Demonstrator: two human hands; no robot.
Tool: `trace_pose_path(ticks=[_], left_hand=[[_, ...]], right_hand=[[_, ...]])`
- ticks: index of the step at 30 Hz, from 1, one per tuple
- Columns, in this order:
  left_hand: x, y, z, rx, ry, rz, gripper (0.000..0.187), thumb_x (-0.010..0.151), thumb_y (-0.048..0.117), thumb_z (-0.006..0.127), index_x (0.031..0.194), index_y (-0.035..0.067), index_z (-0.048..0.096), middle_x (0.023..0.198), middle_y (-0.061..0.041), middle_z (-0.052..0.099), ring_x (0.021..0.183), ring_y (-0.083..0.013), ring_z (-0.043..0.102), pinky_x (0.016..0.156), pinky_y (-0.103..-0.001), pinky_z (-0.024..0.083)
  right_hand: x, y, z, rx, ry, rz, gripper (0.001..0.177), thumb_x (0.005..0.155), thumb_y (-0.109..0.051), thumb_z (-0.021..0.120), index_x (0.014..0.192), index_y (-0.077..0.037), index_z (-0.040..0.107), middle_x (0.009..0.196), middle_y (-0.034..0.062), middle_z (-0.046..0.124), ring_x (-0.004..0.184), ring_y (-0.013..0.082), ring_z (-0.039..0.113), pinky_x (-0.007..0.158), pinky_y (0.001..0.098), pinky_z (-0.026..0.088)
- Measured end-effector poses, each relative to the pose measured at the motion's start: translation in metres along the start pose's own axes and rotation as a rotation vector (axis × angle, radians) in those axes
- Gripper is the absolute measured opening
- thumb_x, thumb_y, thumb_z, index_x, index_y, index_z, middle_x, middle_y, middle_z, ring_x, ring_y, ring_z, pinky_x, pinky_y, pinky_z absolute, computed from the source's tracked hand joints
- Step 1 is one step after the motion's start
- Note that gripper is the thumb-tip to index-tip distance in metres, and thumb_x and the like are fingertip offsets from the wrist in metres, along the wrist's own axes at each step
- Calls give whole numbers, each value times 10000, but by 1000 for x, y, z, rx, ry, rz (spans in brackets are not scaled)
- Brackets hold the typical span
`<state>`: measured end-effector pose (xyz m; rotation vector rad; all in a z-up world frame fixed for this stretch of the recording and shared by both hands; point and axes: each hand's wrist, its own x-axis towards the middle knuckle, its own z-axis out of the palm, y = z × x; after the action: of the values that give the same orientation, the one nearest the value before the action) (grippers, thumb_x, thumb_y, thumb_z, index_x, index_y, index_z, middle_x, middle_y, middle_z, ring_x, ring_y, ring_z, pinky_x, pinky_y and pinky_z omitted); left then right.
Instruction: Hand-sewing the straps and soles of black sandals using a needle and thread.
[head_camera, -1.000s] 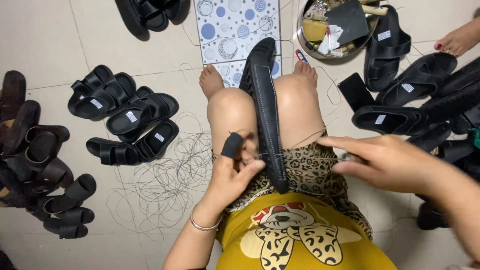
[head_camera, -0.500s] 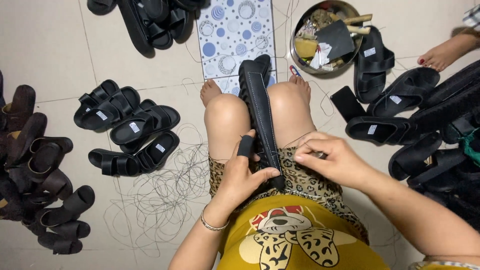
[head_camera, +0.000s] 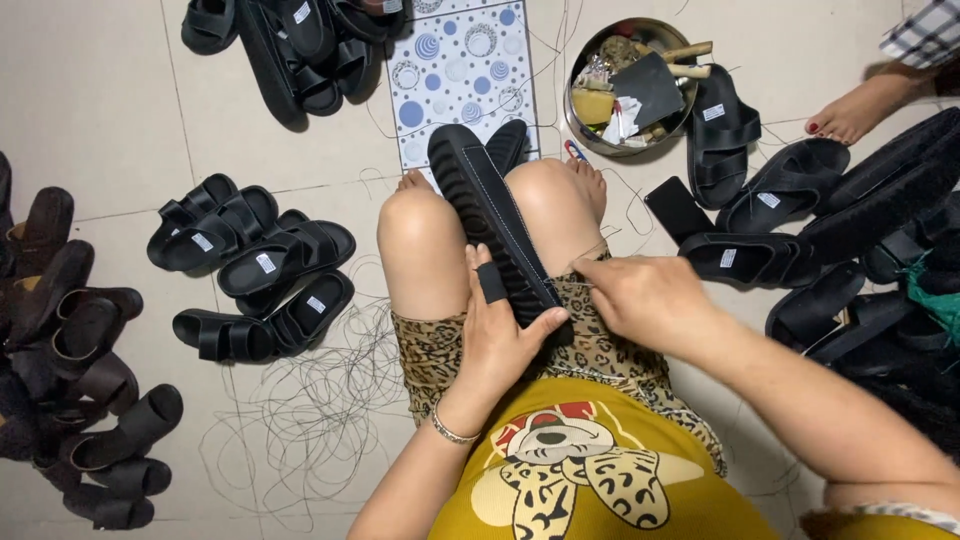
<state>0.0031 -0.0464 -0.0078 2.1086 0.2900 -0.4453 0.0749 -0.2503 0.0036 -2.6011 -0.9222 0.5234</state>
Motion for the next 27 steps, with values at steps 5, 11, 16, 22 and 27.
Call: trace_pose_path(ticks=[5,11,16,22,27], left_hand=[[-4,-20,31,87,102,25,1348,745,469,861,1596,-24,-61,1630,-384,-8,1336,-615,379,1030,-680,423],[-13,-9,21,212,218,33,1152,754,307,759,1581,-72,52,1097,-304,596,934,-455,680,645,-541,605],[-62,18,-23,82,-246,-61,766,842,87,586,1447,-137,173,738,-77,623,548,-242,639,436,-328,589],[-82,-31,-3,56,-217,90,1145,814,380,745,1563,-113,32,1441,-381,424,1095,-423,660,868,-450,572],[-77,-35,-42,-233,-234,-28,324,892,271,705,1040,46,526,904,-97,504,839,-210,479,706,-311,406]], right_hand=[[13,-7,65,4,203,-9,176,916,-290,644,1049,-180,679,729,39,729,709,263,738,629,400,600],[21,24,89,216,734,105,65,930,-183,735,908,-176,675,707,21,702,678,253,719,644,352,573],[-18,122,13,1112,1042,790,47,1096,-110,538,1123,-130,571,775,-57,583,550,26,519,444,178,455],[-122,268,71,926,1014,837,287,1099,-118,492,1380,-173,479,1127,-33,571,788,-12,528,605,131,462],[-69,62,60,704,618,426,253,983,-18,691,1227,-88,682,1118,76,701,939,190,636,755,281,499]])
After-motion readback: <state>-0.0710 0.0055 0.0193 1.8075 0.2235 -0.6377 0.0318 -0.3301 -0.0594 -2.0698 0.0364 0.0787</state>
